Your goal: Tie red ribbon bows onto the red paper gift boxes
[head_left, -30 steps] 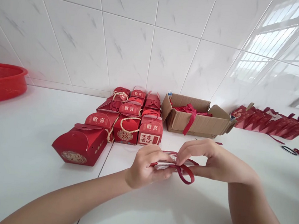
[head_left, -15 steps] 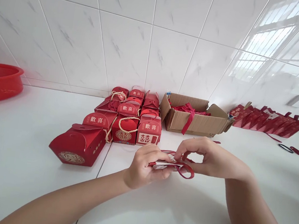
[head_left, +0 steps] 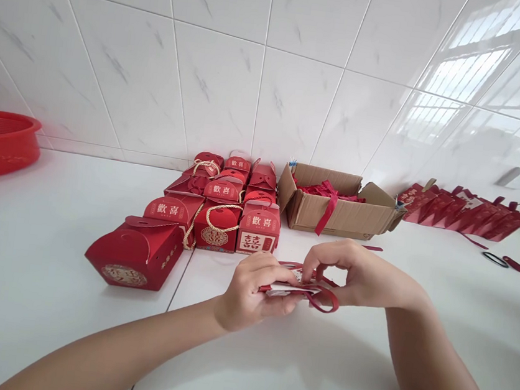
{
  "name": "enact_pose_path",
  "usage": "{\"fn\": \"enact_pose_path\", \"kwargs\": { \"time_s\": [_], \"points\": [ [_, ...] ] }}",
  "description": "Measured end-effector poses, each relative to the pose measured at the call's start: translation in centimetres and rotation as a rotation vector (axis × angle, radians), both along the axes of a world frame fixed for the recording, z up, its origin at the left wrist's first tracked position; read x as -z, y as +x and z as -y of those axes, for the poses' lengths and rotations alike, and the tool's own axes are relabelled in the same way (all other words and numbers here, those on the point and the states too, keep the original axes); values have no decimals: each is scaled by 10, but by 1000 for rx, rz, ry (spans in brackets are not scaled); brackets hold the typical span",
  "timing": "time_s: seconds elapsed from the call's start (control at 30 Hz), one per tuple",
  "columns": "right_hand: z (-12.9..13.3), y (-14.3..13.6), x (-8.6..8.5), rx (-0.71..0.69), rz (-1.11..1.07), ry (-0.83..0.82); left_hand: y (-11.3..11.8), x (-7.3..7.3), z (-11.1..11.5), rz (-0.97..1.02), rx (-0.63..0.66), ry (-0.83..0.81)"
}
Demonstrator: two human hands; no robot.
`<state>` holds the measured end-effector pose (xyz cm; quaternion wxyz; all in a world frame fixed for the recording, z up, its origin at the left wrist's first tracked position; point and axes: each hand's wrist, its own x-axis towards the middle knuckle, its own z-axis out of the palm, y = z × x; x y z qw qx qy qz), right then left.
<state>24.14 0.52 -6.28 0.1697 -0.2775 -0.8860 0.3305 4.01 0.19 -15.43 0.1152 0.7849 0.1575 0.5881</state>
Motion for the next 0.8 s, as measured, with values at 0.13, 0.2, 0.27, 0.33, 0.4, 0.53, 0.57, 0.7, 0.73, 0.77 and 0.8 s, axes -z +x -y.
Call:
{"fn": "enact_pose_path", "kwargs": {
  "time_s": [0.13, 0.2, 0.27, 0.33, 0.4, 0.53, 0.57, 0.7, 0.73, 0.77, 0.8],
  "points": [
    [-1, -1, 1, 6, -9, -8, 0, -1, 0, 0, -5, -19],
    [-2, -1, 2, 10, -18, -13, -1, -2, 0, 3, -2, -33],
    [-2, -2, 2, 17, -28, -19, -1, -2, 0, 7, -2, -50],
    [-4, -2, 3, 25, -37, -22, -2, -3, -1, 16, -10, -61],
    [-5, -1, 4, 28, -45, -21, -2, -4, -1, 28, -18, -70],
    [-7, -1, 4, 35, -54, 18, -2, -3, -3, 41, -29, -90],
    [-7, -1, 4, 35, -52, 35, -2, -3, -3, 43, -34, -93],
    [-6, 0, 3, 20, -35, 112, -3, -5, -5, 19, -43, -44],
    [-6, 0, 3, 17, -31, 128, -3, -7, -5, 10, -50, -12],
    [-6, 1, 3, 15, -29, 141, -3, -9, -4, 0, -60, 14],
    [-7, 1, 3, 15, -30, 152, -4, -12, -4, -12, -73, 24]
  ]
}}
